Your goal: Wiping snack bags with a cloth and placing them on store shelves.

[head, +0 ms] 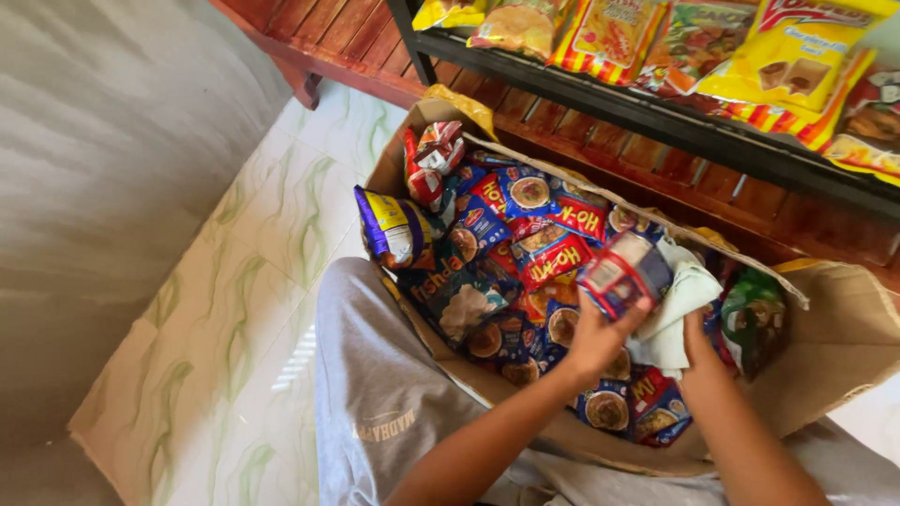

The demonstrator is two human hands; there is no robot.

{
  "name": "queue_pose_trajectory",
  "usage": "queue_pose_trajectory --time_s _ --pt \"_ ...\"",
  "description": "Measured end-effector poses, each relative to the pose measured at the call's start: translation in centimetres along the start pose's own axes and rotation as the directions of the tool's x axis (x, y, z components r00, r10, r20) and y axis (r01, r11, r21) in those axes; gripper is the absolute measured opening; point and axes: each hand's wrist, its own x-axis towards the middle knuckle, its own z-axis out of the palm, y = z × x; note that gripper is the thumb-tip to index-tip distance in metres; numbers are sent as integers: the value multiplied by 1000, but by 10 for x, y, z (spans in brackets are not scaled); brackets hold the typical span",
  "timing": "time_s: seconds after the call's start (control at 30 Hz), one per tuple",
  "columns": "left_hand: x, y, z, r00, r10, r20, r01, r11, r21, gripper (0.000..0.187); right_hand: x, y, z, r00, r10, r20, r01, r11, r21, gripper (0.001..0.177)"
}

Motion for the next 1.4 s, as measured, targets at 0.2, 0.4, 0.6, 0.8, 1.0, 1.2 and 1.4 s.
queue_pose_trajectory --time_s 0.2,0.4,0.6,0.8,1.0,1.2,1.4 --pt "17 13 -34 906 -424 13 413 876 -249 78 -1 6 17 1000 -11 -7 10 994 -106 46" --pt "11 93 -39 898 -439 -30 440 893 91 62 18 3 -107 1000 -10 -7 8 975 -224 46" --pt "63 113 -116 886 45 -461 -145 973 -182 62 15 3 -145 1000 -18 -8 15 942 -336 47" --pt "63 22 -105 828 533 -171 -277 656 702 74 12 18 47 935 -320 -150 -64 263 -963 80" --pt "26 56 -27 881 104 462 -426 601 676 109 9 11 44 859 -138 -494 -232 755 -614 74" --pt "56 64 5 761 212 613 -607 567 558 82 -39 -97 15 621 -623 -475 209 716 -666 33" --pt "116 83 96 709 241 663 -676 503 539 80 -55 -214 -22 454 -891 -8 219 121 -968 63"
